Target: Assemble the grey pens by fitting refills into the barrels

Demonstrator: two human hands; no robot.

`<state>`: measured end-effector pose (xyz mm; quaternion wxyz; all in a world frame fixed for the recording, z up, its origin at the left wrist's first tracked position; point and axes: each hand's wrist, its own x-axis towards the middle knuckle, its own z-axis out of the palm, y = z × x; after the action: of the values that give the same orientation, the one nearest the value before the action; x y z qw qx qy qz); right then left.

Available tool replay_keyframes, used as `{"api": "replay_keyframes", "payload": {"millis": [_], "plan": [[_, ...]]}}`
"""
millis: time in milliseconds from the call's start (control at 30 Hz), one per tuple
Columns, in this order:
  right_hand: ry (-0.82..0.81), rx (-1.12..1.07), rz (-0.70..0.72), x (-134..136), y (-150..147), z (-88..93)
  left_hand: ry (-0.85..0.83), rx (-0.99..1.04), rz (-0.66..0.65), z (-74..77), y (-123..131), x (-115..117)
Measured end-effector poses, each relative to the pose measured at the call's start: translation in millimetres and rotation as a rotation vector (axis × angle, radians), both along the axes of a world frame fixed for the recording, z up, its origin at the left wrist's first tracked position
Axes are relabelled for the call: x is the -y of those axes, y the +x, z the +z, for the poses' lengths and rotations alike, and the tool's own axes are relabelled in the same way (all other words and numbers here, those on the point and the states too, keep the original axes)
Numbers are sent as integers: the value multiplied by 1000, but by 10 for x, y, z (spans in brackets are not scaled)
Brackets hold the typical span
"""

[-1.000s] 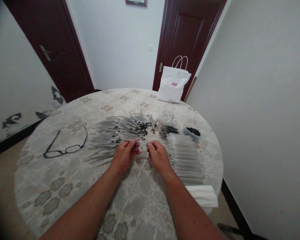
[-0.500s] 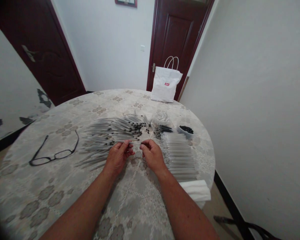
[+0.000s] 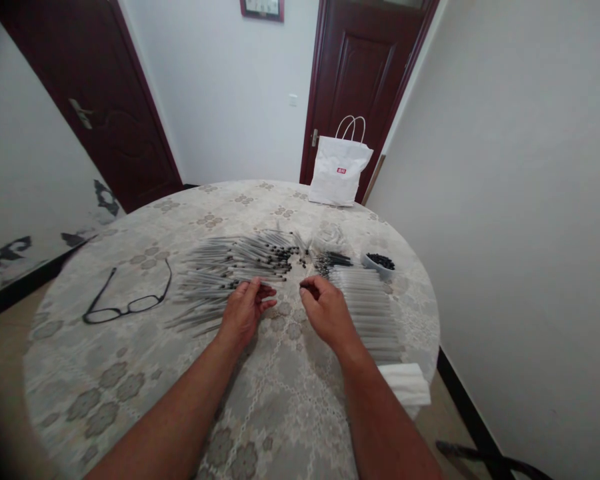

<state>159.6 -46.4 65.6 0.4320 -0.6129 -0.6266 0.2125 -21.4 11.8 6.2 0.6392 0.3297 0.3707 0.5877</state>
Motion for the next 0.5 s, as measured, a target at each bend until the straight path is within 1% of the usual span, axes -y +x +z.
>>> {"api": "replay_keyframes", "payload": {"millis": [100,167,233,300,367,433,500], "plan": [[45,245,-52,83,305,284,-3,-3,-29,0,9,5],[86,367,-158,45,608,437,2,-7,-51,2,17,7],[123,484,-300,-71,969,539,7,-21,-65,8,23,7],[132,585,-429,-220,1331,587,9,-36,-62,21,22,8],[122,630,-514,-339,1613,590,11,-39,-56,43,17,15],[150,644,-570,-378,1735,557,12,-30,-39,75,11,30],[175,598,-558,-326,1650,495,20,-32,-16,111,8,52]]}}
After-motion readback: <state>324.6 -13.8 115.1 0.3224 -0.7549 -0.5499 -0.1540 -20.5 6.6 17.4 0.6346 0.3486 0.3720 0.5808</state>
